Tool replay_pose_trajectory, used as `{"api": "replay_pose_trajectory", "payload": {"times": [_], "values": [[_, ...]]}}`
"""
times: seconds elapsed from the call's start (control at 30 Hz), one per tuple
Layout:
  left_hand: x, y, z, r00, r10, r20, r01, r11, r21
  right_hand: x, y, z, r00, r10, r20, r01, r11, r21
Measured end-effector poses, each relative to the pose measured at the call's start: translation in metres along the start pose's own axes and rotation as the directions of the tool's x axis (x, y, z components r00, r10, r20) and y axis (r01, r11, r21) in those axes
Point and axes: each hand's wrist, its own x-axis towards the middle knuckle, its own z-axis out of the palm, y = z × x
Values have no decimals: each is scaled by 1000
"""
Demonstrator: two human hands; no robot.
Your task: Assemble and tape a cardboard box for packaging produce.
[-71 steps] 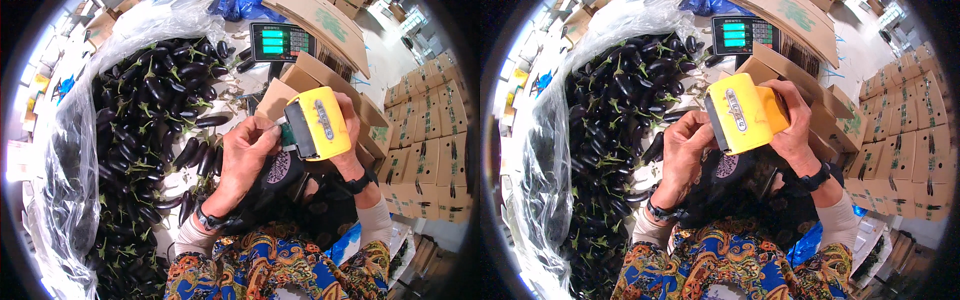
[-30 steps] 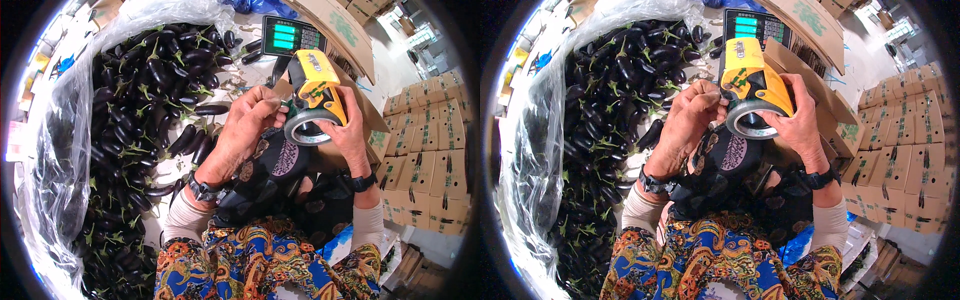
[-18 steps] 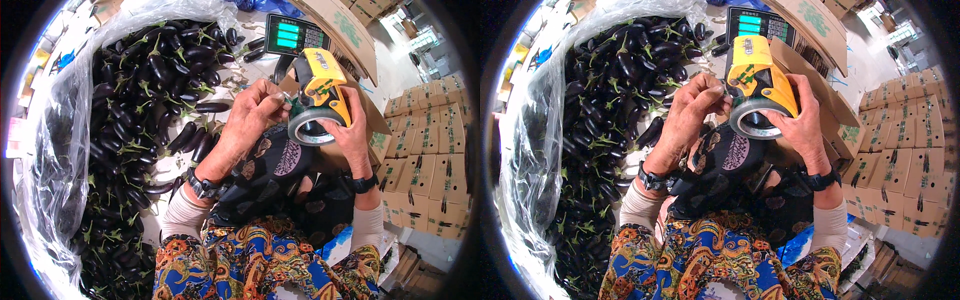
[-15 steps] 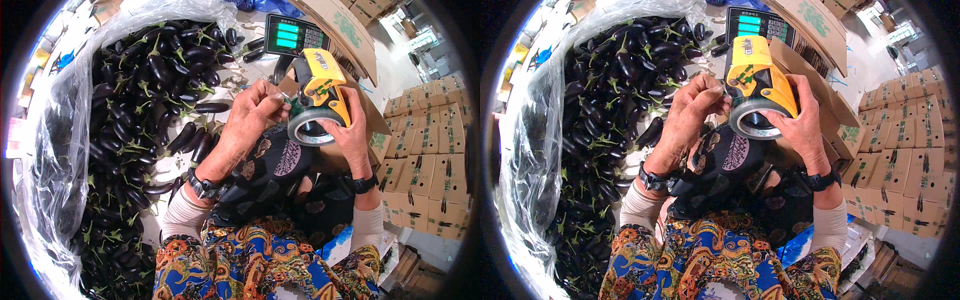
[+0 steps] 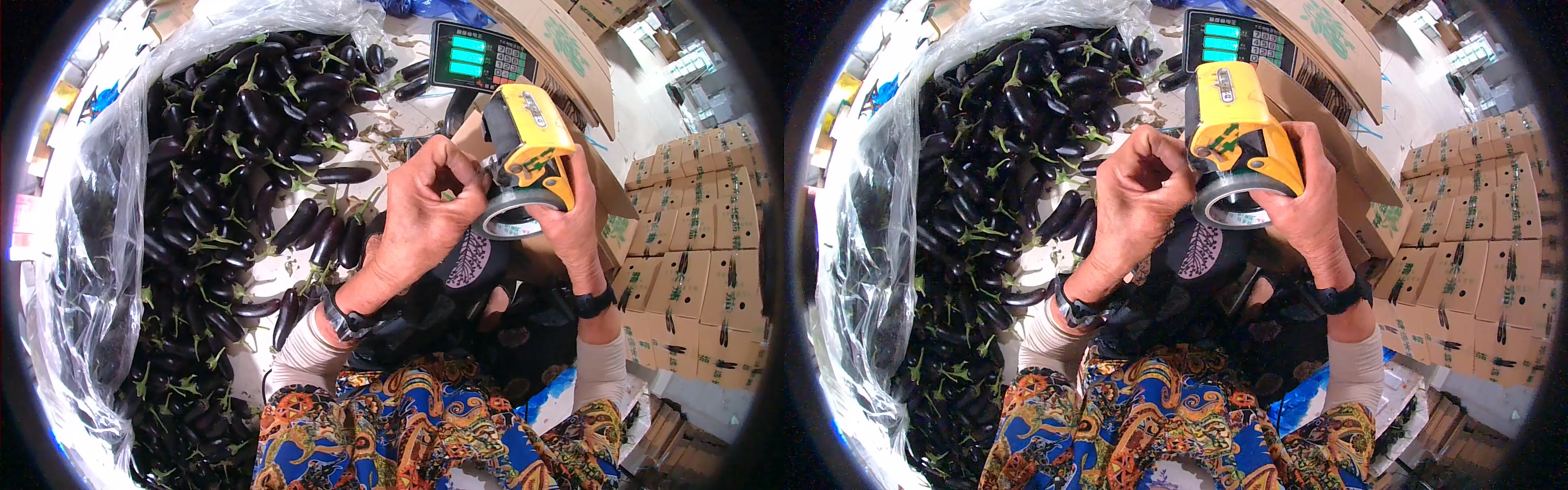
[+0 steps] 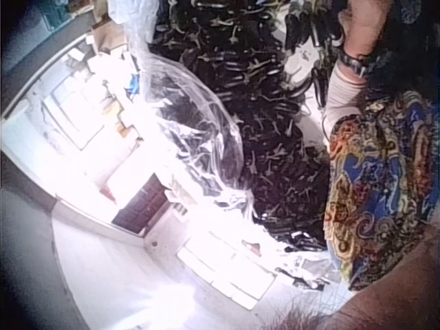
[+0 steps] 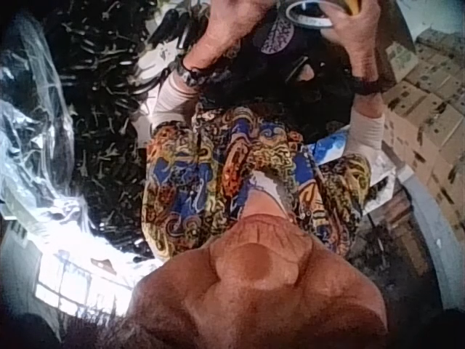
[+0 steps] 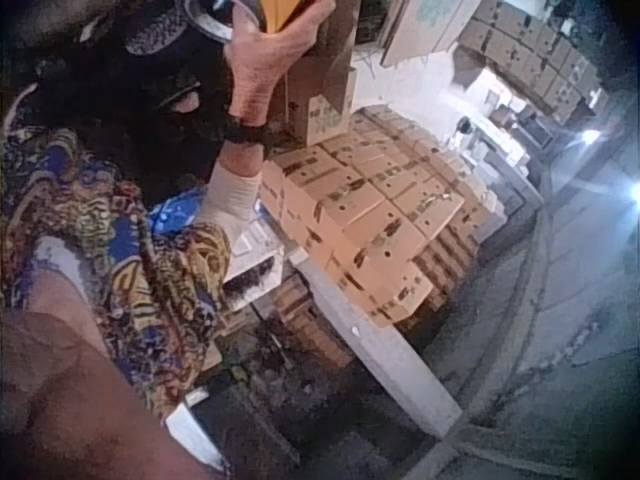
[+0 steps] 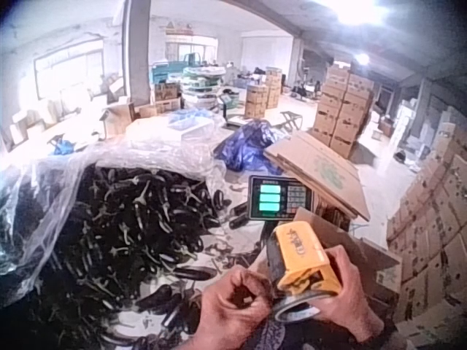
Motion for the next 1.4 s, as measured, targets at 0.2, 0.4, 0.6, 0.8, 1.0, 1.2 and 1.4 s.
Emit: {"api": "replay_pose_trajectory", "payload": {"times": [0.2, 0.4, 0.6, 0.8, 1.0, 1.2, 1.4], "values": [[-3, 11, 4, 931, 347, 111, -363, 859, 361, -1, 0, 2, 999, -7, -37, 6, 1000, -21], [-7, 5, 3, 999, 39, 15, -37, 995, -90, -3, -2, 0, 1000, 15, -16, -15, 1000, -25], [2, 1, 8, 997, -49, -51, 36, 971, -235, 0, -5, -3, 999, 35, 2, -35, 998, -43], [4, -25, 8, 986, -143, -81, 97, 905, -415, -6, -15, -12, 995, 80, 57, -78, 997, -28], [3, -30, 2, 941, -326, 94, 324, 780, -535, -22, -4, -27, 994, 88, 61, -88, 996, -12], [8, -28, -11, 884, -424, 195, 455, 691, -562, -31, 5, -35, 990, 109, 93, -102, 992, -70], [2, -9, -10, 965, -207, 161, 238, 949, -205, -30, -10, -23, 990, 120, 71, -112, 988, -110]]}}
